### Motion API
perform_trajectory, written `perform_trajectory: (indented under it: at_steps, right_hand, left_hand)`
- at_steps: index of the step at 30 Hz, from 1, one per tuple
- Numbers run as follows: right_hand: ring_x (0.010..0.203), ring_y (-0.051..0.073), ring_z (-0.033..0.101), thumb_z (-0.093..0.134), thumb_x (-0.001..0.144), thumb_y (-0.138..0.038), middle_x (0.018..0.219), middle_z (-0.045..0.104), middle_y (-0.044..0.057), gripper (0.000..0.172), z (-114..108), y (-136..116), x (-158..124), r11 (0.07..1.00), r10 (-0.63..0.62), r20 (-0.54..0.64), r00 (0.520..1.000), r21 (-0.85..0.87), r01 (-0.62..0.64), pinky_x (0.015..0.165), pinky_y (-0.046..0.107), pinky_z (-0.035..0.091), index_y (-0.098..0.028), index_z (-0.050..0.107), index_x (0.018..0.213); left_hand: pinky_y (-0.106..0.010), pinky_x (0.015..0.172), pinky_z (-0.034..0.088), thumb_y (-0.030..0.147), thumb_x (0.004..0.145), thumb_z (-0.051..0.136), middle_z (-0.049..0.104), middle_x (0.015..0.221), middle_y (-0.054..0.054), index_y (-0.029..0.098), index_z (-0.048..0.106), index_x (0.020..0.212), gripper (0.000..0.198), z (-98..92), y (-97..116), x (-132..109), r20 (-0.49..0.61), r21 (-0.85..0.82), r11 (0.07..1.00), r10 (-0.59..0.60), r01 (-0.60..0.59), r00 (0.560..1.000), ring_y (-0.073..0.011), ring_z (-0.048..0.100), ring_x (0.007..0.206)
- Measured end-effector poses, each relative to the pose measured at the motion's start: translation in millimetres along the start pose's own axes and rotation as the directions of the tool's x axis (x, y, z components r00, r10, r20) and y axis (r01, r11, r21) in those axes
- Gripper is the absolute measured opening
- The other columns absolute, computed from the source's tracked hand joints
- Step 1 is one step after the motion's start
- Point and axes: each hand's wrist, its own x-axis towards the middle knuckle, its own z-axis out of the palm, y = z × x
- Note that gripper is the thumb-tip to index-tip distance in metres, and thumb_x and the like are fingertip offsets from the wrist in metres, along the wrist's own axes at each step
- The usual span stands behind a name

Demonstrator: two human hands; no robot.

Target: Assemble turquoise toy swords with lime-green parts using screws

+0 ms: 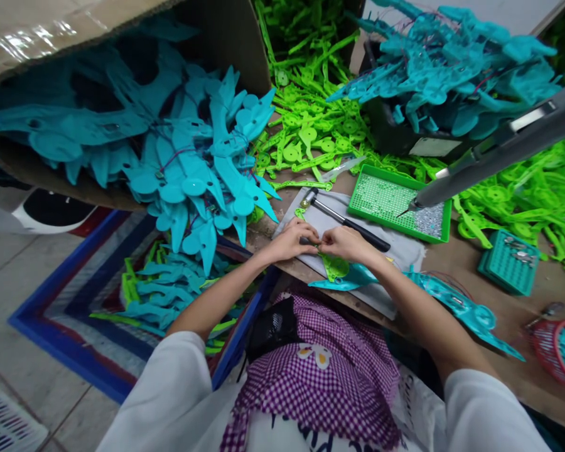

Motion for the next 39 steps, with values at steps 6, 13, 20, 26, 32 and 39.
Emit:
perform_trajectory:
  at_steps: [6,13,20,26,32,39]
  right_hand:
    - [0.057,0.011,0.046,0.061,0.071,-0.04,0.057,0.053,-0.001,0.025,-3.2,11.6,15.6,0.992,0.015,0.132,0.991,0.122,-0.031,0.053,0.025,0.027,-0.016,0.067,0.067]
    - [0.057,0.01,0.042,0.061,0.071,-0.041,0.057,0.05,-0.003,0.026,-2.0,19.5,16.9,0.967,-0.007,0.153,0.988,0.254,-0.032,0.054,0.024,0.029,-0.015,0.064,0.068]
    - [0.059,0.011,0.05,0.051,0.083,-0.037,0.066,0.06,0.001,0.027,2.2,22.9,-1.9,0.949,-0.081,0.1,0.992,0.312,0.046,0.057,0.023,0.033,-0.014,0.065,0.08]
    - [0.076,0.017,0.06,0.05,0.088,-0.037,0.085,0.07,0.005,0.025,10.5,10.9,-20.2,0.997,0.047,-0.115,0.992,0.065,-0.04,0.063,0.026,0.032,-0.02,0.067,0.093]
    - [0.084,0.019,0.063,0.036,0.096,-0.035,0.103,0.068,0.006,0.03,33.4,-10.3,-59.2,0.992,0.048,-0.287,0.957,-0.098,-0.079,0.064,0.027,0.032,-0.023,0.063,0.103]
    - [0.08,0.017,0.063,0.031,0.098,-0.034,0.097,0.067,0.006,0.032,52.7,-12.4,-65.1,0.983,0.013,-0.287,0.958,-0.174,-0.066,0.059,0.027,0.03,-0.023,0.061,0.102]
  left_hand:
    - [-0.039,0.093,0.036,0.029,0.071,0.076,0.068,0.097,-0.002,0.023,0.072,0.084,0.015,0.0,-1.9,4.7,0.037,0.033,0.999,-0.018,0.017,0.999,-0.0227,0.048,0.102]
    - [-0.039,0.089,0.036,0.029,0.069,0.078,0.067,0.094,-0.001,0.021,0.07,0.08,0.015,-1.3,3.0,12.5,0.075,0.088,0.992,-0.097,0.091,0.992,-0.0235,0.05,0.1]
    - [-0.039,0.089,0.037,0.028,0.067,0.079,0.066,0.094,-0.002,0.021,0.07,0.077,0.016,-4.9,6.2,17.2,0.123,0.118,0.988,-0.119,0.104,0.985,-0.0245,0.051,0.1]
    - [-0.043,0.09,0.037,0.029,0.066,0.078,0.066,0.092,-0.002,0.022,0.069,0.076,0.015,-4.1,8.4,18.8,0.111,0.139,0.978,-0.171,0.155,0.979,-0.0268,0.05,0.102]
    - [-0.043,0.091,0.036,0.03,0.072,0.075,0.066,0.097,-0.002,0.023,0.07,0.086,0.016,-2.6,15.0,7.4,0.056,0.145,0.983,-0.119,0.109,0.991,-0.0263,0.049,0.104]
    - [-0.041,0.095,0.034,0.035,0.088,0.059,0.069,0.104,-0.003,0.026,0.072,0.097,0.018,19.5,17.4,-23.9,-0.204,0.274,0.962,0.061,-0.003,0.977,-0.0219,0.052,0.106]
